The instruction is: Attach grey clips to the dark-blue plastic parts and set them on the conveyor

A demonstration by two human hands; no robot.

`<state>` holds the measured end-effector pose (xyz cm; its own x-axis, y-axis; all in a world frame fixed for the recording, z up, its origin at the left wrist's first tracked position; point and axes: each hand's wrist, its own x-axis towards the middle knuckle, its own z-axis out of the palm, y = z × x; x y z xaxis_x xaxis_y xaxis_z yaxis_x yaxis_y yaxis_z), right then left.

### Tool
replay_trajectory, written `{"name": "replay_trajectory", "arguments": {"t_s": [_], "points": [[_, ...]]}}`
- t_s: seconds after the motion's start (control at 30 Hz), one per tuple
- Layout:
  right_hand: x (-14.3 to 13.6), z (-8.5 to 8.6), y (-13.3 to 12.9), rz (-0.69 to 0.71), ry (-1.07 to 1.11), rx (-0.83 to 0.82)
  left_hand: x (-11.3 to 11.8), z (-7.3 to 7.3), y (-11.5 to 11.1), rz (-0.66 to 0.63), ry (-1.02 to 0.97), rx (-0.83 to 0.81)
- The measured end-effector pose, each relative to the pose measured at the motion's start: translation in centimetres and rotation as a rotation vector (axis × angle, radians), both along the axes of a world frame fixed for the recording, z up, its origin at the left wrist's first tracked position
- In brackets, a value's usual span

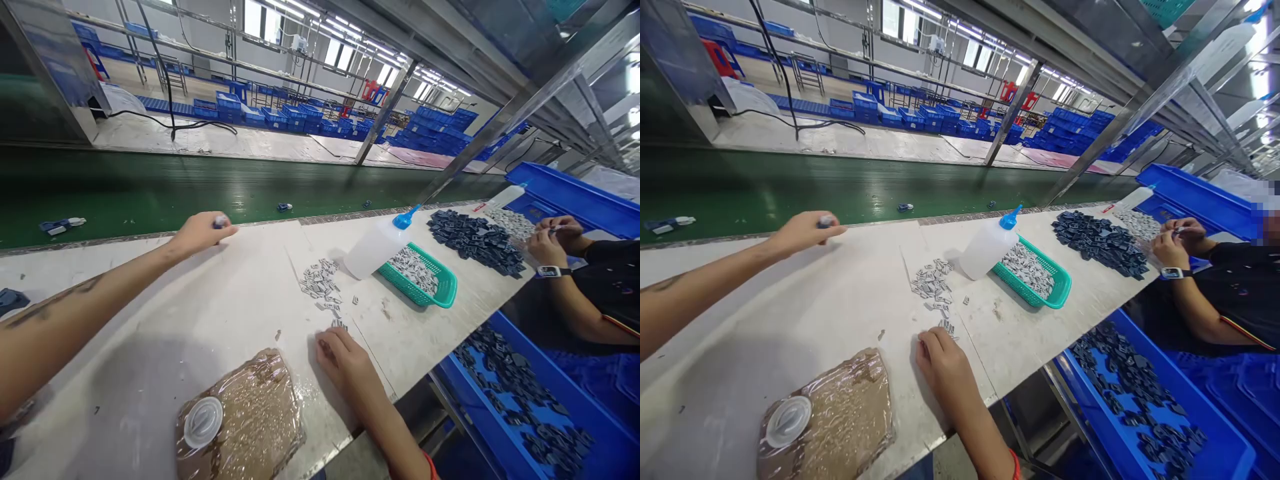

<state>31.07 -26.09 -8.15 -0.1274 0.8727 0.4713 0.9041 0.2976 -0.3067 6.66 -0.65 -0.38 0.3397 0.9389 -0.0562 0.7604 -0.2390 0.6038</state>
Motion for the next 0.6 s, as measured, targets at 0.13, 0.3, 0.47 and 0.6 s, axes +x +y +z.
{"name": "replay_trajectory", "arguments": {"t_s": [0.13,0.3,0.47,0.6], "points": [[-0.8,-0.4,-2.3,-0.08,0.072,0.076,7.6,-0.3,4.2,-0.073,0.171,0.15],[-1.5,-1.3,-4.8,-0.095,0.141,0.09,14.4,-2.4,8.0,-0.068,0.271,0.259],[-1.1,-2.2,-5.5,-0.109,0.213,0.019,16.4,-4.4,9.2,-0.027,0.318,0.253],[-0.9,-1.9,-5.4,-0.184,0.305,-0.006,14.8,-4.4,8.8,0.002,0.287,0.261]]}}
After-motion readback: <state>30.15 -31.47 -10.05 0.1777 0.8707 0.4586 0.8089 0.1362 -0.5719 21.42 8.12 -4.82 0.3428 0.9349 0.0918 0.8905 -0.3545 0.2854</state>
